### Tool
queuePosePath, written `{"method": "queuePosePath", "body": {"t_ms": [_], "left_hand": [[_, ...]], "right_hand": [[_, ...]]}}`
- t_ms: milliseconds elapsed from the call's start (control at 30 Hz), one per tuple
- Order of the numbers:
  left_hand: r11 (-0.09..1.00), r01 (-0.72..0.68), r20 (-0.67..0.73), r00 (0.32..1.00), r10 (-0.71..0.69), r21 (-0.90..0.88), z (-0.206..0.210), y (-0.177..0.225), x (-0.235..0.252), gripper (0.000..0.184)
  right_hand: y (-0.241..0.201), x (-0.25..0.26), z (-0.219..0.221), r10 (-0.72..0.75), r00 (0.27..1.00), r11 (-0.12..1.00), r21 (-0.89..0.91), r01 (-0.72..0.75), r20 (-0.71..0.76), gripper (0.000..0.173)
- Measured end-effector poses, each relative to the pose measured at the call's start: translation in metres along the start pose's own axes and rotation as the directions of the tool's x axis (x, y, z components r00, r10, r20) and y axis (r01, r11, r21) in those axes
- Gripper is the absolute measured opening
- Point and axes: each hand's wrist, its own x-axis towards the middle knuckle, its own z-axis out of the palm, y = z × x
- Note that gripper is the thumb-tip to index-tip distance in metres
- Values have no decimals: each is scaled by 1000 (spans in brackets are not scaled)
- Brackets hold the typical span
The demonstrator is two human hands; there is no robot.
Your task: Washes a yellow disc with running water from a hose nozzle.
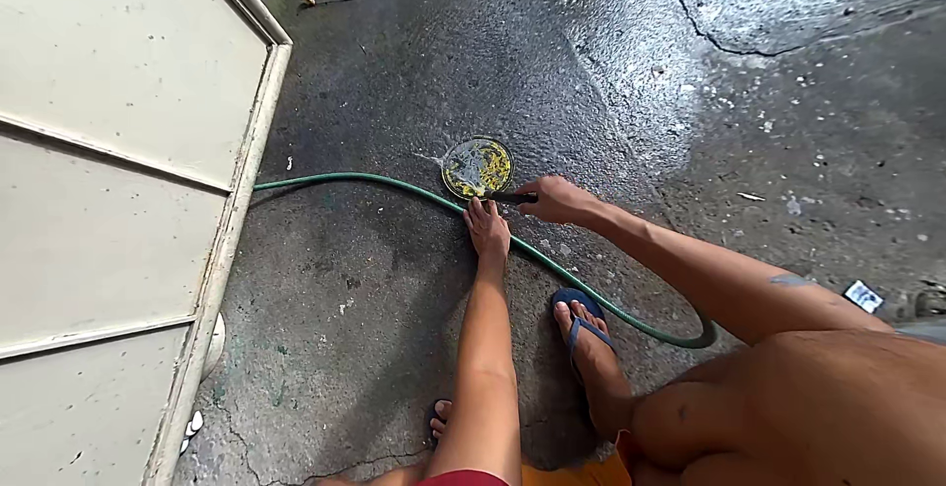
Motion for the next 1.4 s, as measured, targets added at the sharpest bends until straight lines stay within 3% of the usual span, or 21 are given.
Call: {"method": "queuePosePath", "body": {"t_ms": [267,667,900,1067,1400], "left_hand": [[998,-65,-53,996,65,4,8,-10,-7,49],[983,-121,-113,988,106,-137,2,3,-41,34],[982,-138,-66,989,131,-131,-1,15,-49,37],[981,-128,-44,991,123,-146,-8,23,-50,39],[969,-226,-27,974,225,-103,0,22,-27,49]], "right_hand": [[-1,-7,-1,-25,1000,1000,-5,25,-8,30],[19,-30,1,91,996,996,-16,-91,-14,32],[18,-53,-15,168,975,984,-31,-174,-146,29],[21,-57,-19,234,961,972,9,-235,-145,32],[24,-53,-9,187,976,981,-32,-191,-115,32]]}}
